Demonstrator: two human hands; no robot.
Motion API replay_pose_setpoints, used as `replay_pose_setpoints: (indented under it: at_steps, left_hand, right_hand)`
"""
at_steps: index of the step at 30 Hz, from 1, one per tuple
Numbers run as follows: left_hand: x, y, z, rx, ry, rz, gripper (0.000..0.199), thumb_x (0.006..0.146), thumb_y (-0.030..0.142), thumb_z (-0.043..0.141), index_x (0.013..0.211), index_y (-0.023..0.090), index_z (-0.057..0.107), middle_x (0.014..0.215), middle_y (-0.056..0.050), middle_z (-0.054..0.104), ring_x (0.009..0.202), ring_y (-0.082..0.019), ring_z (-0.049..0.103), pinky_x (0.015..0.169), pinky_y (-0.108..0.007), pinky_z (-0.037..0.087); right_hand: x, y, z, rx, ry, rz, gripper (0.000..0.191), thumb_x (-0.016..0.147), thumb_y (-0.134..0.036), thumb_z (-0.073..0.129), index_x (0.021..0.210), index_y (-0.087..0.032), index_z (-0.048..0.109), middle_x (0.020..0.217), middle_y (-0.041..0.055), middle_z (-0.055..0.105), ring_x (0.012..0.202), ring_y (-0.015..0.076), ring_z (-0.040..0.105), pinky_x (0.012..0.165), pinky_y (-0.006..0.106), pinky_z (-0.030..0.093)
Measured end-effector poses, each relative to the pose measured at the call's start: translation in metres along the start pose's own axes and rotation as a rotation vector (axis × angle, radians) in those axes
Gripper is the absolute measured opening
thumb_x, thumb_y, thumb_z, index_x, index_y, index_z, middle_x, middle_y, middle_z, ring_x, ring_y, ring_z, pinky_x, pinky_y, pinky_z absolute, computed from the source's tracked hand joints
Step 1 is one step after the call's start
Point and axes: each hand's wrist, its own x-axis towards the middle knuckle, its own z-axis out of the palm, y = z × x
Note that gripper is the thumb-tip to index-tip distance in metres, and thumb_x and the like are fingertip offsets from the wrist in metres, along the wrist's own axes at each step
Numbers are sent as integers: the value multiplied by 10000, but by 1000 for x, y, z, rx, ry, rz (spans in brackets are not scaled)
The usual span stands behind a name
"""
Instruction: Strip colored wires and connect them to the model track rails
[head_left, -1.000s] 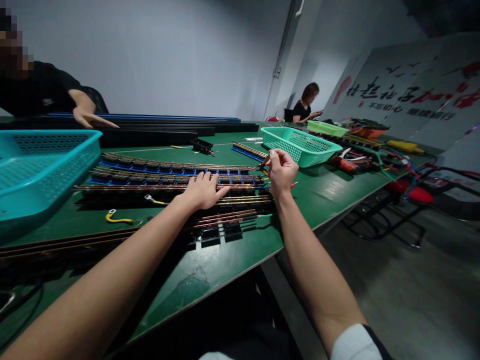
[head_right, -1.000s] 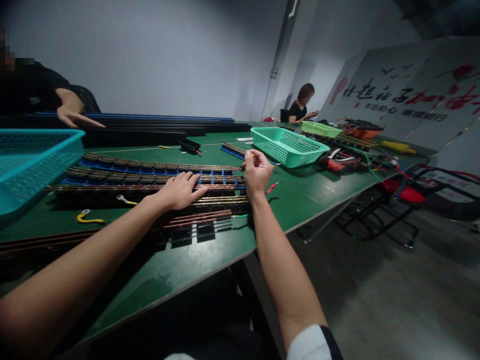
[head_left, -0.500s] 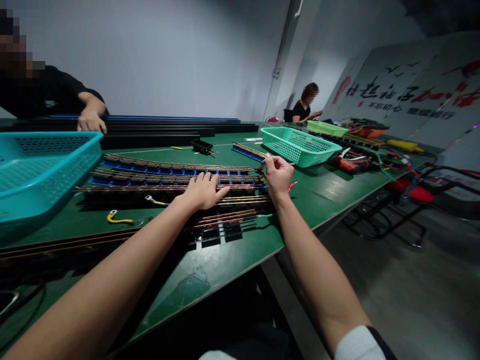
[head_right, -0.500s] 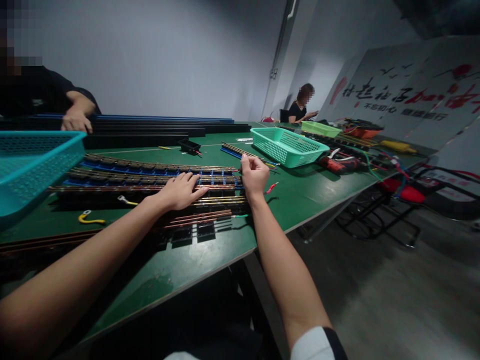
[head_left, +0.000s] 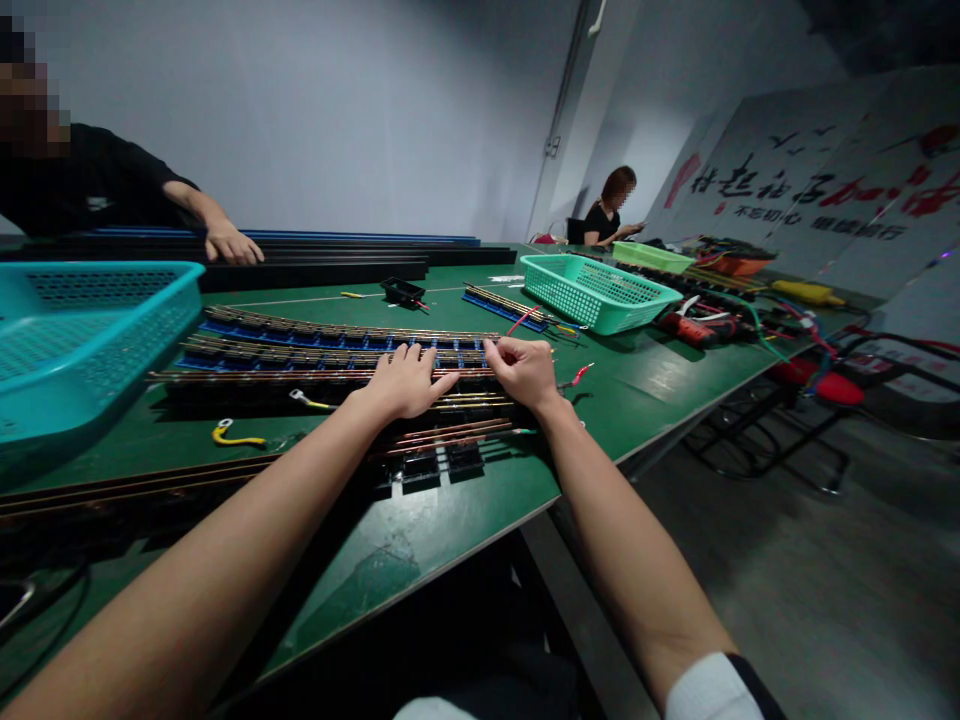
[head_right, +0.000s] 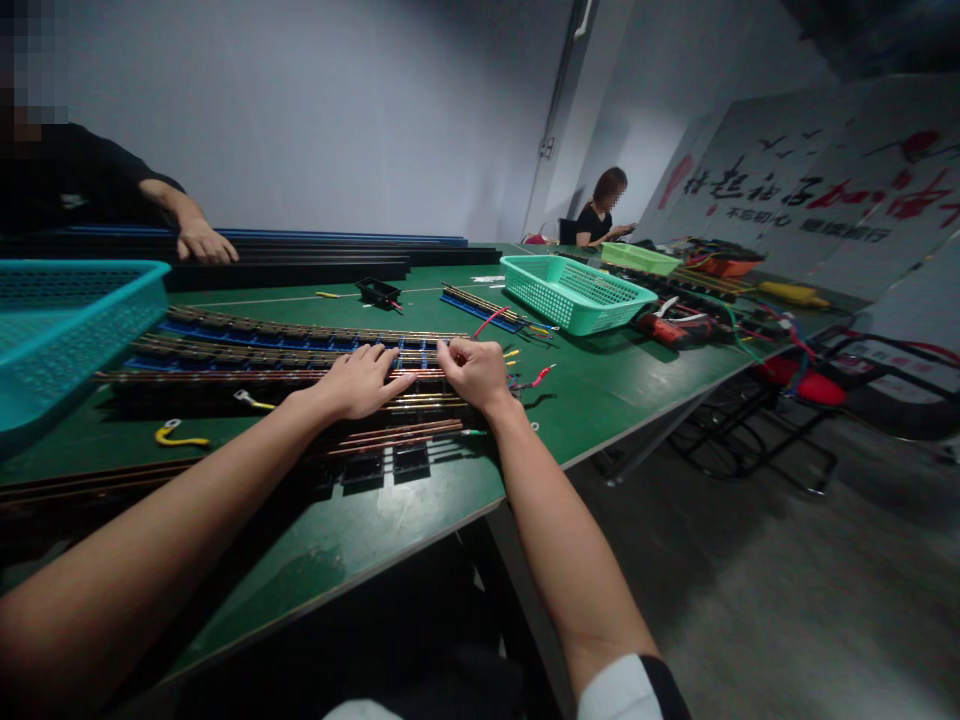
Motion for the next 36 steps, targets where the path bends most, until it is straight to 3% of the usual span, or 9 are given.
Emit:
replay_pose_setpoints:
  at_steps: [10,13,23,29,36]
  left_hand:
    - [-1,1,-2,2,-14,-1,817,967,666,189,1532,104,370,1544,-206,428,1421,-370,379,1108,-509,360]
    - [-2,2,-3,2,-15,-4,818,969,656,193,1537,91,359,1551,-214,415,1429,-377,369,1106,-511,360]
    - [-1,0,-1,-3,7,12,813,967,658,201,1518,91,390,1515,-213,457,1403,-375,398,1105,-515,363]
    - [-1,0,-1,-12,-3,7,827,964,665,171,1521,93,388,1525,-208,449,1411,-381,386,1101,-526,362]
    - [0,-1,0,-8,-8,13,826,966,657,173,1529,87,376,1540,-208,430,1419,-382,380,1112,-539,355]
  right_hand:
    - [-3,7,0,-69,-247,-178,452,883,-337,494,463,-204,392,455,-37,410,468,82,279,525,276,203]
    - [-3,7,-1,-62,-262,-191,440,868,-325,516,460,-201,405,457,-38,412,471,80,271,525,277,197]
    - [-2,0,-1,27,-54,-31,460,887,-441,471,495,-215,392,465,-29,407,468,92,323,534,272,248]
    - [3,3,-2,97,234,121,449,896,-439,504,511,-207,486,485,-32,427,480,99,370,550,272,281]
    - [9,16,-2,219,456,362,448,912,-489,505,605,-190,634,531,-14,550,519,127,493,570,267,357]
